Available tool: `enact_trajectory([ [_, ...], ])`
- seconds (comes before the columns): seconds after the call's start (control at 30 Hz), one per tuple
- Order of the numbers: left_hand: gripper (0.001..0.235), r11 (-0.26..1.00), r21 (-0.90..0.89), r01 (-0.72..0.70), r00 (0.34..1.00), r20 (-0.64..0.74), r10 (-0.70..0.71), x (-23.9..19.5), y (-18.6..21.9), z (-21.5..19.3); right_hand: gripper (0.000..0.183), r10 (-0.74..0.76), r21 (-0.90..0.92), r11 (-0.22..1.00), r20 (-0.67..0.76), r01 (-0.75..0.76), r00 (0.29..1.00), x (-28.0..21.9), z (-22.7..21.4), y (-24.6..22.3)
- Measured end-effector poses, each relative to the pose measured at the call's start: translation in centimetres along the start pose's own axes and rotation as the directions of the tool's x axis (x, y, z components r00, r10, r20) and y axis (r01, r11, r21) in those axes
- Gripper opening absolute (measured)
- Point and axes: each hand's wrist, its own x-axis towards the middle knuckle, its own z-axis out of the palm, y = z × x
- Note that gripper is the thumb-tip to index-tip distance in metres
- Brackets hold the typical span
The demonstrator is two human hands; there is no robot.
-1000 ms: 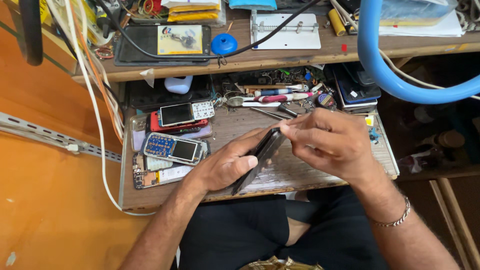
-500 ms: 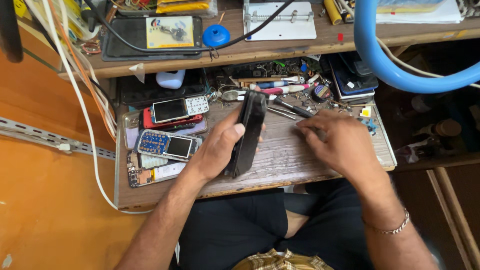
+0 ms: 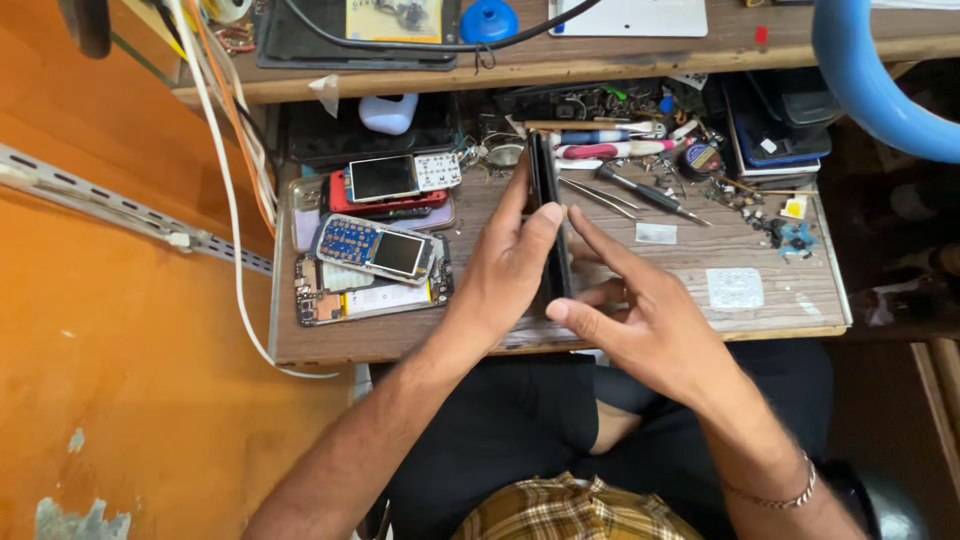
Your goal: The person uses a plastic prying tool to separate the back cover of a smartphone. They carefully work the tool along the edges to release the clips and remove the cover, exposing the internal battery and components.
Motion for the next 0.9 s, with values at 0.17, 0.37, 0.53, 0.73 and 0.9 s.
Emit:
enact_trajectory([
  [0.17,0.06,0.969,-0.159,0.188,0.982,0.052,-0.182,-0.4,0.8,-0.1,0.068,0.103,0.157,0.983,-0.014,-0.1,0.995,0.7,-0.3,1.6],
  [0.37,0.045,0.857,-0.394,0.333,0.94,0.07,-0.333,-0.2,0.6,-0.4,0.047,0.125,0.468,0.876,0.014,-0.117,0.992,1.7,-1.7,3.2],
  [0.53,0.037,0.672,-0.605,0.427,0.892,0.157,-0.425,-0.2,1.7,-2.9,0.053,-0.001,0.717,0.695,0.086,-0.061,0.996,2.1,-2.2,3.9],
  [0.73,0.043,0.732,-0.5,0.463,0.876,0.128,-0.466,0.1,4.3,-5.5,0.057,-0.075,0.776,0.629,0.105,-0.035,0.992,1.6,-2.2,4.1],
  [0.9,0.045,0.885,-0.341,0.316,0.938,-0.026,-0.345,-0.3,5.5,-7.4,0.059,-0.109,0.791,0.612,0.085,0.0,0.99,1.5,-3.0,4.1],
])
